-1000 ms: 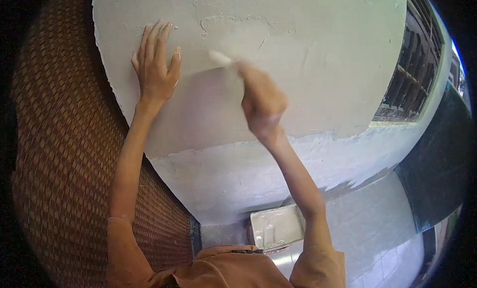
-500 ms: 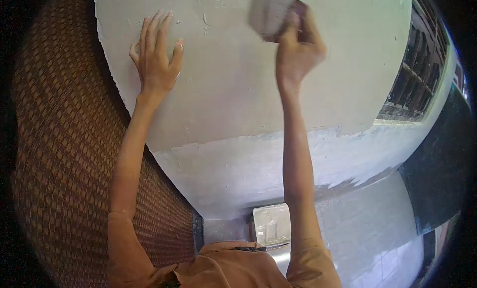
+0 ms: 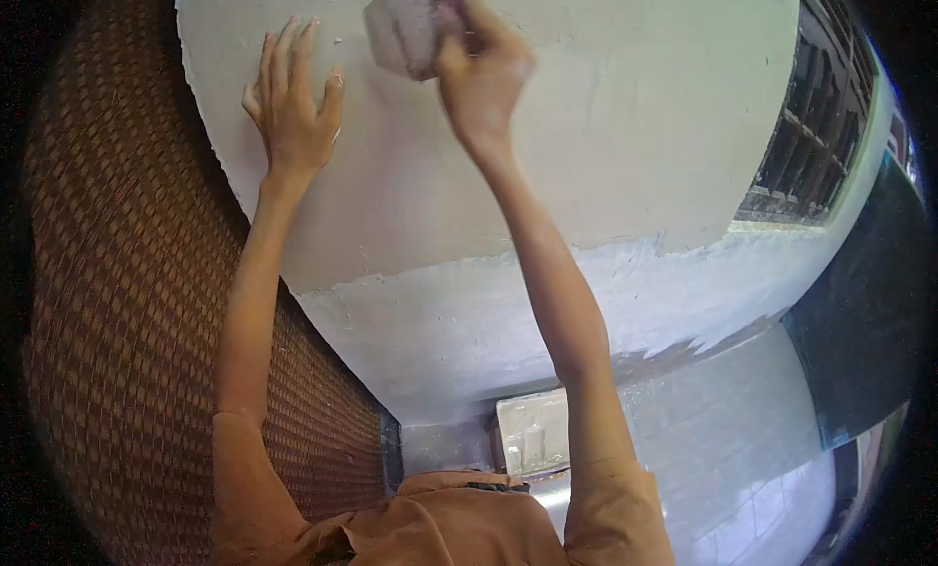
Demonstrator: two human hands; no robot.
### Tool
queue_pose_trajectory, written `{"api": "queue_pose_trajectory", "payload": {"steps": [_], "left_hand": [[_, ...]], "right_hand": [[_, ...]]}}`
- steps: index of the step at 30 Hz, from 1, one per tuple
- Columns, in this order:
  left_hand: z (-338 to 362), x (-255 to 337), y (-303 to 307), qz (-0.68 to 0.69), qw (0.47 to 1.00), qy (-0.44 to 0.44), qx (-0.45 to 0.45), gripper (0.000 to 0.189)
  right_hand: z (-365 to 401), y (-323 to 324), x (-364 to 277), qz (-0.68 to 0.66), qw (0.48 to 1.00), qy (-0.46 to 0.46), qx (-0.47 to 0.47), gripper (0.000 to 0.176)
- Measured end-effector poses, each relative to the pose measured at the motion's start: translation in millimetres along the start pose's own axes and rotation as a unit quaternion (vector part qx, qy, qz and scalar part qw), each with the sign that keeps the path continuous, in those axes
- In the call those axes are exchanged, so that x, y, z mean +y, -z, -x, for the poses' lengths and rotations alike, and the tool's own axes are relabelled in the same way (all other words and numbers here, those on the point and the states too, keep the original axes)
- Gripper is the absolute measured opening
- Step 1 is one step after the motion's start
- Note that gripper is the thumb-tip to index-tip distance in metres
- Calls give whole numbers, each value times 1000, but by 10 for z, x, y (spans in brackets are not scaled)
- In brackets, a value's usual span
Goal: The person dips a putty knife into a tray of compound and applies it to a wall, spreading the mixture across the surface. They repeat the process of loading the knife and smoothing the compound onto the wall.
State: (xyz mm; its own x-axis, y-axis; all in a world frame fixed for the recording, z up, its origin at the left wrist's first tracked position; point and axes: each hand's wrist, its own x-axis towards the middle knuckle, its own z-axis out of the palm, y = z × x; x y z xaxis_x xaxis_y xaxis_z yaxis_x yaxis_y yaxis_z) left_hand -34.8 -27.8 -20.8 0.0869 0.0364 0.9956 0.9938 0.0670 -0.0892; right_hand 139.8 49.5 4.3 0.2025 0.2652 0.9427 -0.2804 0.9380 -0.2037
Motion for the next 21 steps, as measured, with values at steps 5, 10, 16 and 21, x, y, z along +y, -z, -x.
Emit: {"api": "queue_pose_trajectory", "payload": {"steps": [5,10,16,21], "left_hand": [[77,-8,90,-6,1000,2,-21,57],[96,-34,77,-3,1000,6,-25,57],[71,47,-1,6,1000,8,-9,56],[105,13,45,-2,1000,7,-23,56]], "right_hand": [[-173,623,126,114,983,8,147,24],[-145,523,12,15,988,8,156,28],[21,470,273,90,990,-7,105,32],[-64,726,80,-15,978,-12,206,29]]}}
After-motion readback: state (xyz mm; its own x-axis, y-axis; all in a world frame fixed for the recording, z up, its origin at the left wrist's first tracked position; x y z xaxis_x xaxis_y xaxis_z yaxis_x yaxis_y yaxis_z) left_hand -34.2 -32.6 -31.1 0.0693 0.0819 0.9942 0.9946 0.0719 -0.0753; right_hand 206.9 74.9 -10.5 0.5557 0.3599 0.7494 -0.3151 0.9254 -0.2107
